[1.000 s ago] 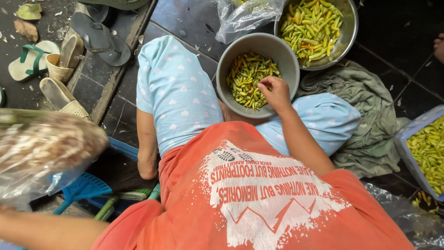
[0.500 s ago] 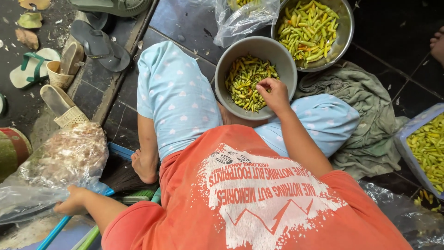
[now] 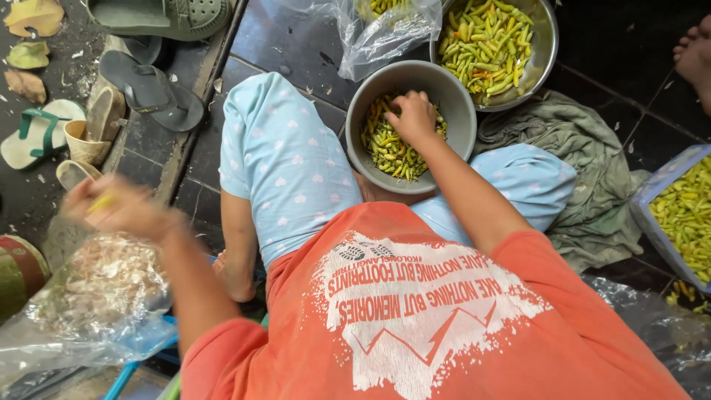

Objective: The person is manually removing the stems from green chilies and placing the cleaned chilies into a bowl.

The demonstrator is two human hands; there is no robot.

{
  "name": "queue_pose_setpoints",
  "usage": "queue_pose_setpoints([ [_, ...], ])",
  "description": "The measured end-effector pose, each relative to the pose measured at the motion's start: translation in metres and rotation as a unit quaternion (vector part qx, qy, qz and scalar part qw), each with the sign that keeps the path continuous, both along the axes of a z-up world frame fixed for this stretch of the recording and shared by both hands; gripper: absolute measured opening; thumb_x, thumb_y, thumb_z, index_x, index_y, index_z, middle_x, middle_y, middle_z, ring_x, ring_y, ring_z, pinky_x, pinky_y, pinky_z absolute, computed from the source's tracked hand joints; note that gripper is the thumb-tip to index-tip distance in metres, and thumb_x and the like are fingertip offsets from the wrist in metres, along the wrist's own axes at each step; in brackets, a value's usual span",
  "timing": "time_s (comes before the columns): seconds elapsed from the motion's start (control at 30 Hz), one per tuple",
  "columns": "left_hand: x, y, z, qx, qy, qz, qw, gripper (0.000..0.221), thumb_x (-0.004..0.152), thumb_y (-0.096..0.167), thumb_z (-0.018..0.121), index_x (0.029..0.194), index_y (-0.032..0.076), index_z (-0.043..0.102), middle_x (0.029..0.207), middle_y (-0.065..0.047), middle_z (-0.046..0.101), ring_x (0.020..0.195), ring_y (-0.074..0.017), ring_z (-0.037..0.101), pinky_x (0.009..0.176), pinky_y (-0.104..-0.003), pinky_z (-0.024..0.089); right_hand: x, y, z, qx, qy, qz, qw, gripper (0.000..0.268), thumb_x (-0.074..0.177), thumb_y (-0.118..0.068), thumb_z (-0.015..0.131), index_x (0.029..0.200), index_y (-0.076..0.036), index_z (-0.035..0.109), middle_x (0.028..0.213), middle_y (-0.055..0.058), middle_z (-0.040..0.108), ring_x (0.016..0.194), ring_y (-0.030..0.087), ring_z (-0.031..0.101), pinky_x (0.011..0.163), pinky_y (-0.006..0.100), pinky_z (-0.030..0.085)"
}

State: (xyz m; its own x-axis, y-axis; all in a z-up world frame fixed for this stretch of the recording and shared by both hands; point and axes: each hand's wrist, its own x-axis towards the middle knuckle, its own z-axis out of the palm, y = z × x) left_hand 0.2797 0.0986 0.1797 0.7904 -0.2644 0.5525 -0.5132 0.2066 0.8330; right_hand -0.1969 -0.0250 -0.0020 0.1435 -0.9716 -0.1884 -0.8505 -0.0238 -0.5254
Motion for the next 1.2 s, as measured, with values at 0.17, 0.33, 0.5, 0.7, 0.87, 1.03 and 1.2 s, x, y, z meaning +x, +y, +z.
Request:
queue_pose_setpoints([
  [0.17, -0.194, -0.065, -0.079, 0.231, 0.207, -0.331, 0.891, 0.02, 0.102, 0.022, 0.065, 0.121, 0.021, 0.06, 0.098, 0.015, 0.058, 0.072, 0.0047, 0.043, 0.056, -0.007, 0.041, -0.002, -0.001, -0.008, -0.046, 0.026, -0.018, 0.998, 0.017, 0.088, -0.028, 0.081, 0.103, -0.021, 0.077, 0.091, 0.003, 0.069, 0.098, 0.029, 0.065, 0.093, 0.047, 0.05],
  [0.33, -0.319, -0.078, -0.14, 0.278, 0.372, -0.509, 0.725, 0.062, 0.082, 0.025, 0.092, 0.127, 0.002, 0.056, 0.077, 0.003, 0.063, 0.061, -0.0015, 0.055, 0.047, -0.014, 0.043, -0.021, 0.028, 0.066, -0.113, -0.225, -0.041, 0.967, 0.01, 0.106, -0.013, 0.065, 0.103, -0.009, 0.074, 0.08, 0.007, 0.067, 0.081, 0.03, 0.065, 0.08, 0.038, 0.053],
  [0.5, -0.347, -0.076, -0.14, 0.269, 0.448, -0.591, 0.615, 0.02, 0.098, 0.023, 0.074, 0.108, 0.007, 0.068, 0.07, 0.002, 0.056, 0.054, -0.0035, 0.05, 0.044, -0.015, 0.039, -0.033, 0.053, 0.089, -0.166, -0.234, -0.023, 0.958, 0.024, 0.104, -0.019, 0.075, 0.082, -0.011, 0.07, 0.072, 0.004, 0.055, 0.075, 0.023, 0.055, 0.077, 0.036, 0.048],
  [0.7, -0.316, -0.089, -0.159, 0.314, 0.531, -0.641, 0.456, 0.021, 0.1, 0.032, 0.07, 0.107, 0.012, 0.067, 0.077, -0.002, 0.06, 0.06, -0.0076, 0.053, 0.05, -0.017, 0.039, -0.033, 0.061, 0.096, -0.034, -0.421, 0.074, 0.903, 0.027, 0.106, -0.017, 0.068, 0.081, -0.011, 0.073, 0.073, 0.0, 0.059, 0.074, 0.013, 0.047, 0.081, 0.032, 0.042],
  [0.87, -0.275, -0.111, -0.133, 0.304, 0.564, -0.621, 0.451, 0.022, 0.102, 0.034, 0.06, 0.095, 0.013, 0.06, 0.085, -0.007, 0.058, 0.067, -0.0145, 0.055, 0.045, -0.019, 0.035, -0.023, 0.05, 0.081, -0.022, -0.37, 0.072, 0.926, 0.005, 0.095, -0.006, 0.079, 0.098, -0.009, 0.078, 0.091, 0.01, 0.07, 0.088, 0.025, 0.062, 0.083, 0.038, 0.049],
  [1.03, -0.274, -0.092, -0.151, 0.32, 0.527, -0.604, 0.505, 0.033, 0.104, 0.042, 0.058, 0.091, 0.012, 0.061, 0.092, -0.006, 0.065, 0.078, -0.0159, 0.063, 0.057, -0.022, 0.048, -0.01, 0.057, 0.059, -0.052, -0.073, 0.086, 0.992, 0.01, 0.091, -0.001, 0.081, 0.097, -0.007, 0.076, 0.1, 0.008, 0.06, 0.104, 0.032, 0.055, 0.096, 0.056, 0.048],
  [1.2, -0.291, -0.076, -0.144, 0.32, 0.467, -0.603, 0.562, 0.022, 0.099, 0.026, 0.073, 0.11, 0.009, 0.064, 0.091, -0.004, 0.066, 0.072, -0.0112, 0.062, 0.054, -0.02, 0.048, -0.021, 0.051, 0.05, -0.042, -0.207, 0.009, 0.977, 0.002, 0.105, -0.013, 0.069, 0.103, -0.012, 0.07, 0.096, 0.005, 0.068, 0.097, 0.025, 0.063, 0.09, 0.046, 0.049],
])
